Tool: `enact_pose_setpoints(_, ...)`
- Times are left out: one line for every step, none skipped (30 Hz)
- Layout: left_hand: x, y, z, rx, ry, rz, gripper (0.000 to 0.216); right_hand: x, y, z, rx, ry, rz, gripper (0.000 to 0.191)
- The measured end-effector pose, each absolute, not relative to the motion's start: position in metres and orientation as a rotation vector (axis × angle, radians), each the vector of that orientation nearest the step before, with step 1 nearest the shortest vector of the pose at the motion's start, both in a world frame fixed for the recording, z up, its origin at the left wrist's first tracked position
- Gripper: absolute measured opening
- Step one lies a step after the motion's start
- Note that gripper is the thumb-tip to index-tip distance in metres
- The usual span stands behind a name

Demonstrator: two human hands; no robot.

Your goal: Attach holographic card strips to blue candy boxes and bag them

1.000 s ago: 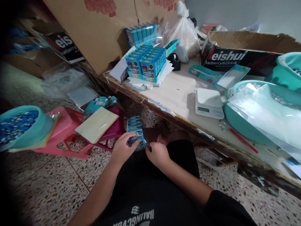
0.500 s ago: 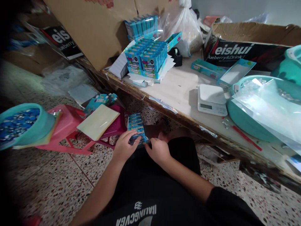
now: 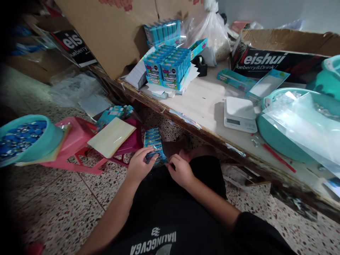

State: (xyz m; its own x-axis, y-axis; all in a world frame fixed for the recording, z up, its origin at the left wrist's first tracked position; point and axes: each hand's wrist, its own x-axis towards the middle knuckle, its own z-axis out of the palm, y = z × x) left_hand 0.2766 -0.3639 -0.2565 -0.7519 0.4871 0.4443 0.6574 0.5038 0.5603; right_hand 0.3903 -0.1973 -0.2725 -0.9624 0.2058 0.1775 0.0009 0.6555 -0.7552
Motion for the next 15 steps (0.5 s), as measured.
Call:
enact_pose_setpoints(0.277,-0.364,-0.257,-0.978,-2.517,-1.088,0.027,0.391,-0.198,-0.272,-0.179,-2.620,1.162,0.017)
enact_pose_setpoints(0.277,-0.364,-0.257,-0.981,-2.516,-1.089,0.027,0.391,-0.198,-0.270,-0.178,-2.639,1.127,0.018)
enact_pose_setpoints(0.277,-0.363,-0.257,-0.985,-2.515,-1.089,0.027,0.391,-0.199,-0.268,-0.165,-2.676,1.094,0.018)
enact_pose_setpoints(0.277,-0.363,-0.256,-0.988,-2.514,-1.089,0.027,0.392,-0.199,-0.266,-0.134,-2.723,1.070,0.018)
enact_pose_setpoints(0.278,-0.362,-0.256,-0.992,-2.512,-1.087,0.026,0.393,-0.198,-0.263,-0.085,-2.769,1.063,0.016)
enact_pose_setpoints(0.278,-0.361,-0.255,-0.996,-2.511,-1.087,0.025,0.394,-0.197,-0.261,-0.027,-2.801,1.079,0.013)
enact_pose_setpoints(0.279,-0.361,-0.255,-0.999,-2.510,-1.089,0.024,0.395,-0.195,-0.259,0.028,-2.808,1.122,0.008)
enact_pose_setpoints(0.280,-0.361,-0.254,-1.001,-2.507,-1.094,0.023,0.396,-0.193,-0.258,0.066,-2.780,1.200,0.005)
enact_pose_setpoints(0.281,-0.361,-0.253,-1.004,-2.505,-1.100,0.023,0.397,-0.189,-0.259,0.066,-2.712,1.314,0.006)
enact_pose_setpoints(0.281,-0.361,-0.253,-1.007,-2.502,-1.105,0.022,0.395,-0.186,-0.262,0.020,-2.607,1.452,0.010)
enact_pose_setpoints(0.282,-0.361,-0.253,-1.010,-2.495,-1.109,0.022,0.391,-0.183,-0.267,-0.089,-2.465,1.590,0.013)
enact_pose_setpoints(0.282,-0.361,-0.253,-1.015,-2.485,-1.113,0.021,0.384,-0.179,-0.273,-0.235,-2.309,1.701,0.017)
enact_pose_setpoints(0.282,-0.362,-0.253,-1.019,-2.474,-1.118,0.020,0.374,-0.176,-0.281,-0.386,-2.167,1.770,0.020)
enact_pose_setpoints(0.282,-0.362,-0.254,-1.027,-2.464,-1.129,0.020,0.359,-0.173,-0.290,-0.517,-2.057,1.798,0.023)
enact_pose_setpoints(0.282,-0.362,-0.255,-1.040,-2.453,-1.151,0.020,0.341,-0.170,-0.298,-0.609,-1.988,1.801,0.025)
